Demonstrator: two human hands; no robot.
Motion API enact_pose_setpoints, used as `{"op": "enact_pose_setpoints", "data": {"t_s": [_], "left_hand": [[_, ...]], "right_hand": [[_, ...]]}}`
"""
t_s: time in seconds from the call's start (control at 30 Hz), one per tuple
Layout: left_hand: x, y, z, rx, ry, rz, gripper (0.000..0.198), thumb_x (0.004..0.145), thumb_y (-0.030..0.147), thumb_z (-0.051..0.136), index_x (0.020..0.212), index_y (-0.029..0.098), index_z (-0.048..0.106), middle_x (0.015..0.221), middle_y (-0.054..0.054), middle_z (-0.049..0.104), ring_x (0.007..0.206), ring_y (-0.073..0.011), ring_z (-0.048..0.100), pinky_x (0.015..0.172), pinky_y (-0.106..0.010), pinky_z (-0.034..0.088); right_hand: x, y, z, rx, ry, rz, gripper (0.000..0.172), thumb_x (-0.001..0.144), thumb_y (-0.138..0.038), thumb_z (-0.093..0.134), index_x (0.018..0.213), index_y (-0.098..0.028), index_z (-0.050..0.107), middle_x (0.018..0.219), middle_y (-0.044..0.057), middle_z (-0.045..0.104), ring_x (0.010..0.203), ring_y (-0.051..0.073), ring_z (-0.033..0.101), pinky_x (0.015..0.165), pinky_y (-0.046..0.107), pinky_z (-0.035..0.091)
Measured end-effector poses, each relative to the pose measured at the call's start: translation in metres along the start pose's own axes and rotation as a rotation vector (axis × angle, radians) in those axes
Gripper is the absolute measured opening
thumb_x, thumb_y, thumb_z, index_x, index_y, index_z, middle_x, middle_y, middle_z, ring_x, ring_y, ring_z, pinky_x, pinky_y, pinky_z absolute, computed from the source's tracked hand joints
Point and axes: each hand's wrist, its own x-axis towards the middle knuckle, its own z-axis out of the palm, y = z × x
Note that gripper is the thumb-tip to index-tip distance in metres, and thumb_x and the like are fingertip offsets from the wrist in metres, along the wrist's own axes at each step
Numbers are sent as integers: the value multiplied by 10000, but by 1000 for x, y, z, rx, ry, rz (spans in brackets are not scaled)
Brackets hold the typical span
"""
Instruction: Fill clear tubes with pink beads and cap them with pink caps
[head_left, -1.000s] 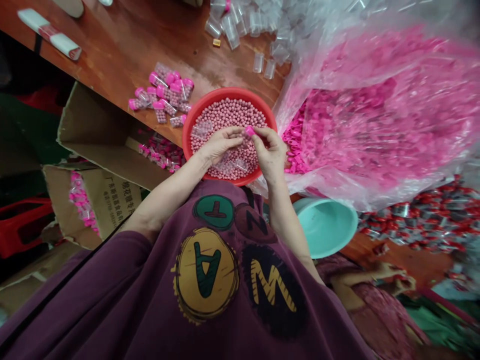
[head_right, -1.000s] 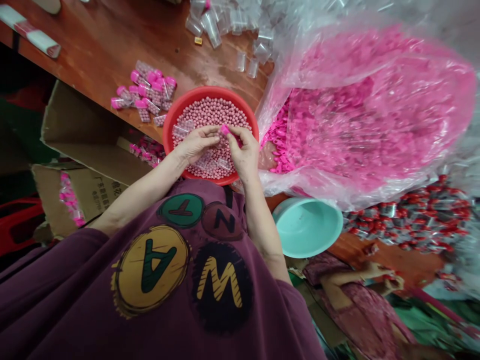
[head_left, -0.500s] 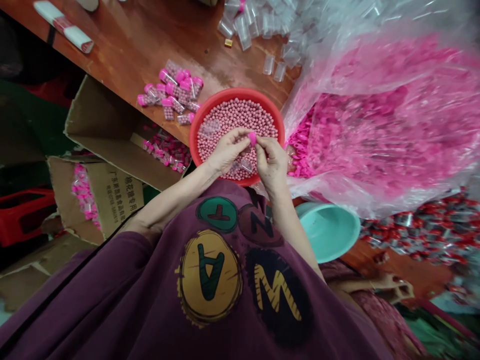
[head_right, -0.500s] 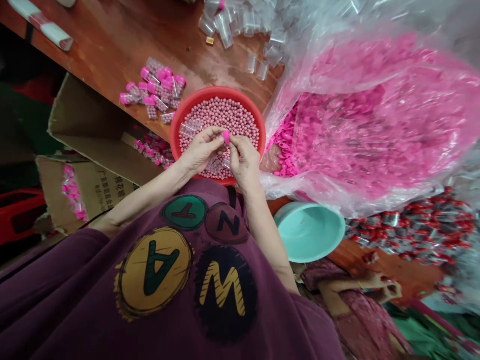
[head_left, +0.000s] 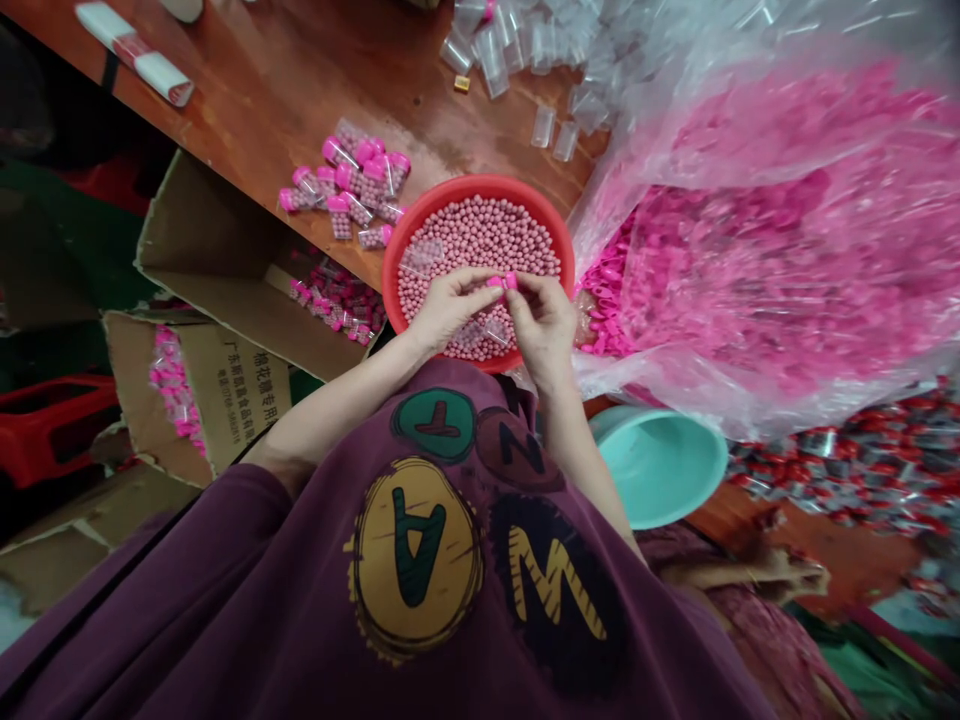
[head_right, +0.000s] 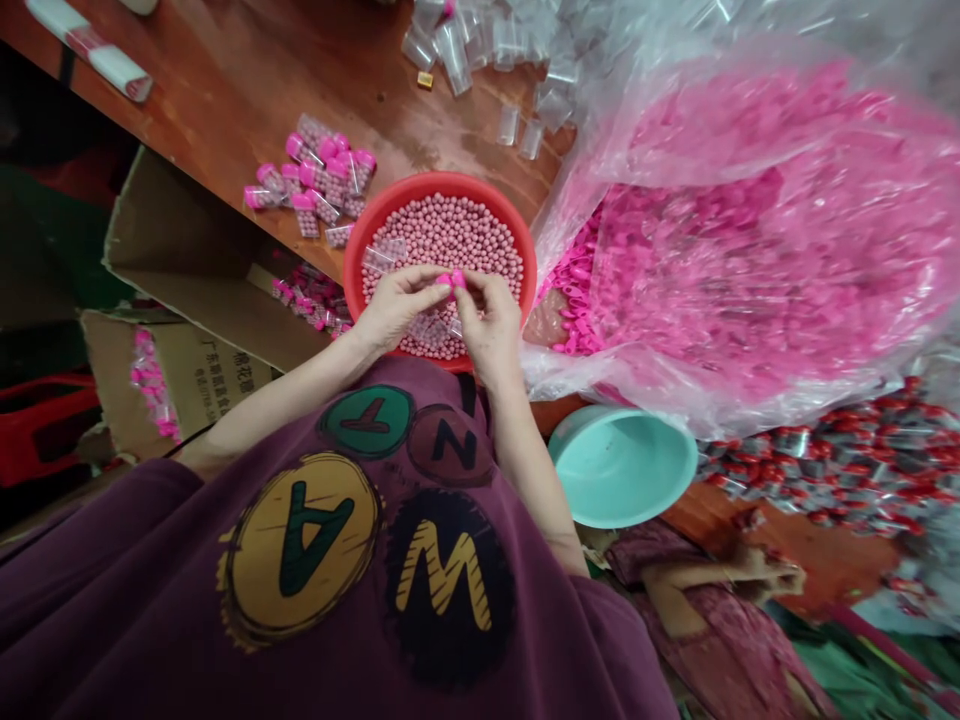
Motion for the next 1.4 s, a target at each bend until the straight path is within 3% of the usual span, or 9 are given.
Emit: {"op": "enact_pose_setpoints", "data": {"t_s": [0.1,0.2,0.33,0.47,0.73,0.97,1.1,1.3,1.4], "left_hand": [[-3,-6,-2,22,-4,2,271,903,269,922,1140,202,810,1186,-59,847,1124,-173,779,1075,-327,614],[-5,-11,-1,58,-14,11,341,902,301,933,1203,209,801,1270,-76,837,1225,-200,766,1132,-344,591],[-5,-17,6,99,-47,29,343,931,313,907,1243,217,802,1337,-83,826,1324,-230,741,1208,-382,555],[-5,-19,9,125,-59,12,298,940,277,885,1217,197,810,1278,-83,841,1267,-226,755,1203,-384,559],[-5,-15,3,93,-45,-136,350,928,244,889,1257,174,790,1020,-60,825,1045,-212,797,1039,-360,624],[-5,-25,0,111,-4,-227,215,956,345,891,1058,189,784,748,8,695,688,-130,657,687,-248,578],[15,-15,-36,357,202,-36,163,948,251,854,1083,192,784,973,-40,804,936,-175,750,917,-297,640],[70,36,-129,635,434,317,473,994,424,842,1423,257,729,1452,-102,766,1505,-307,650,1333,-492,489],[79,40,-145,711,450,382,564,964,439,877,1476,273,708,1611,-117,683,1671,-330,504,1417,-498,382]], "right_hand": [[-3,-13,-10,-128,-179,-97,320,1134,-460,582,1331,-262,740,1216,105,776,1136,269,740,1052,496,663],[-6,-17,-16,-260,-283,-137,452,1057,-367,674,1487,-226,665,1334,148,732,1276,329,704,1169,584,618],[-13,-3,-4,-412,-248,-76,814,894,-342,879,1610,-151,541,1458,226,642,1429,454,616,1279,747,504],[-16,14,8,-412,-229,-40,818,888,-302,865,1609,-142,514,1452,239,624,1438,478,600,1278,792,488],[-13,34,11,-400,-289,-71,820,815,-300,846,1572,-170,559,1374,209,667,1334,466,654,1213,774,546],[-25,37,32,-401,-283,-17,699,847,-340,840,1483,-148,621,1309,212,725,1282,444,684,1182,719,572],[-11,37,49,-254,-380,-31,868,925,-400,833,1673,-159,465,1573,246,661,1451,420,651,1255,671,563],[59,41,99,-344,-422,-108,545,1096,-206,517,1638,-212,575,1698,176,606,1582,374,564,1374,675,456],[80,53,121,-367,-468,-96,467,1079,-147,499,1513,-156,670,1613,214,658,1506,382,611,1340,677,480]]}}
